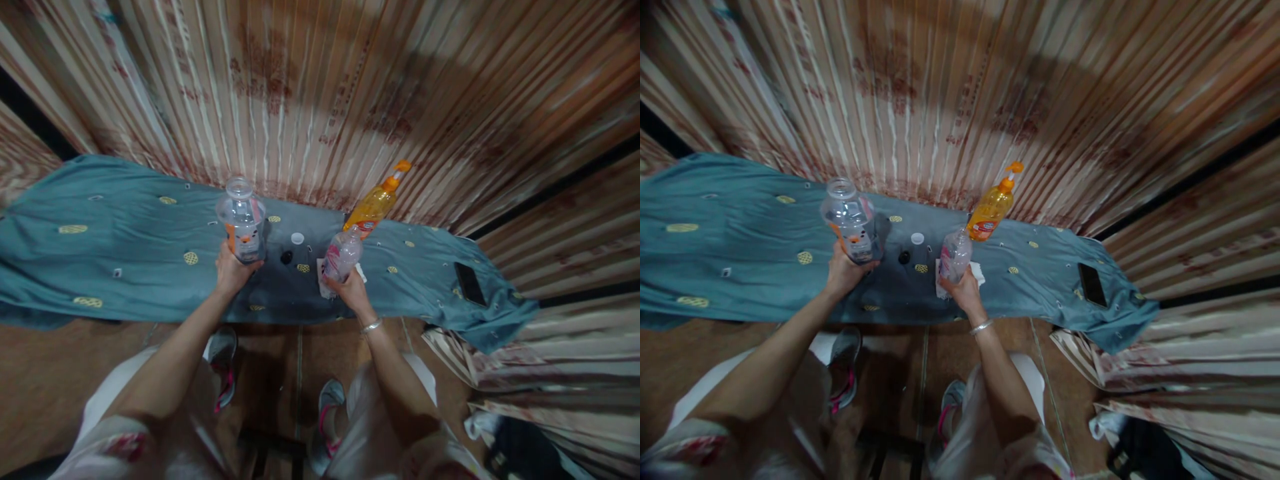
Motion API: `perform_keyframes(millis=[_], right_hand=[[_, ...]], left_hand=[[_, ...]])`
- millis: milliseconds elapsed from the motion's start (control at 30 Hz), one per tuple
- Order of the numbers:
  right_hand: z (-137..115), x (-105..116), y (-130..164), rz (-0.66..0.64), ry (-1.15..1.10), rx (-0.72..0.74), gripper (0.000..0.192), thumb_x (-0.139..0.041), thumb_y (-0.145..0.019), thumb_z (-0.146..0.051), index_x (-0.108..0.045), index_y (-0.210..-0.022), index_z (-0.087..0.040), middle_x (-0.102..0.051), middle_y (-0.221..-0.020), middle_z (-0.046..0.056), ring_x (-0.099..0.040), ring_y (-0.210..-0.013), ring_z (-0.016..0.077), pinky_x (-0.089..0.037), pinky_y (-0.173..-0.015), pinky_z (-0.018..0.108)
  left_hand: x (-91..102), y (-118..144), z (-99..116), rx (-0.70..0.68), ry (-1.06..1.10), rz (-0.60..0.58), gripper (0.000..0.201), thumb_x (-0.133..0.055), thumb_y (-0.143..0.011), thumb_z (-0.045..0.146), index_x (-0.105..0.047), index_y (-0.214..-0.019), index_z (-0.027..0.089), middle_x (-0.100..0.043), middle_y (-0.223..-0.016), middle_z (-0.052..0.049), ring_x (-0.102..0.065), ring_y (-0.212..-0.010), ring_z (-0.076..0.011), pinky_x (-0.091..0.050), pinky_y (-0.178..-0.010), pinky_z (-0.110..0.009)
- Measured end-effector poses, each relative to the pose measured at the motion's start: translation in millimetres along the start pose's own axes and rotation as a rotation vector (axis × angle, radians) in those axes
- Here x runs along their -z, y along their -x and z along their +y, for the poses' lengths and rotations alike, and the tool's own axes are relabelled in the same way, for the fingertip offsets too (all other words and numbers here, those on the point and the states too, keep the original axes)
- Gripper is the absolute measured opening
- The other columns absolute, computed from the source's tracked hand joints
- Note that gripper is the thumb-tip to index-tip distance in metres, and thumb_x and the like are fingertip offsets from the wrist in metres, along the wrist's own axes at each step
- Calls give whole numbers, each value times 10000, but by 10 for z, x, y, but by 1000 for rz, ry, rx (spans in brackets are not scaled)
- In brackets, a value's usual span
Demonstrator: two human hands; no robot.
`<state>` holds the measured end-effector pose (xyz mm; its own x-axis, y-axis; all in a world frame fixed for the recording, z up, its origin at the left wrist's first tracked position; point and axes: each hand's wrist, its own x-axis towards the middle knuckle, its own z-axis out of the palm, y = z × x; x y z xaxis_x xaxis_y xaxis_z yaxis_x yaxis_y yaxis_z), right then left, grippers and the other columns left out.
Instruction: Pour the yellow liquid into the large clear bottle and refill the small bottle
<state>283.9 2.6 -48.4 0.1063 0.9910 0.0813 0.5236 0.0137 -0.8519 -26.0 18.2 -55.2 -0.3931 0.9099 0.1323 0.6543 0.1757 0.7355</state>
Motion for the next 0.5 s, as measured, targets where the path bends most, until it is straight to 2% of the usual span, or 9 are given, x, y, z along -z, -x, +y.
perform_keyframes(millis=[133,300,500], right_hand=[[-33,22,-10,14,-4,-22,765,-842,-615,-536,-634,-1267,-194,-767,-1146,108,-723,-1039,319,-577,-908,464],[-45,30,-33,62,6,-32,693,-826,-646,-509,-659,-1240,-192,-779,-1109,109,-730,-1037,330,-582,-902,462],[-44,38,-60,66,9,-31,597,-826,-646,-466,-685,-1160,-198,-792,-1050,98,-739,-990,328,-591,-873,447]], left_hand=[[8,-38,31,60,49,-27,859,-860,-608,304,-433,-1329,112,-624,-1342,-221,-618,-1288,-407,-510,-1059,-475],[38,-44,15,74,133,-6,827,-881,-543,288,-482,-1257,166,-673,-1277,-175,-643,-1243,-405,-520,-1042,-490],[94,-20,-2,31,263,34,859,-903,-444,271,-524,-1209,173,-649,-1294,-179,-604,-1282,-427,-482,-1089,-521]])
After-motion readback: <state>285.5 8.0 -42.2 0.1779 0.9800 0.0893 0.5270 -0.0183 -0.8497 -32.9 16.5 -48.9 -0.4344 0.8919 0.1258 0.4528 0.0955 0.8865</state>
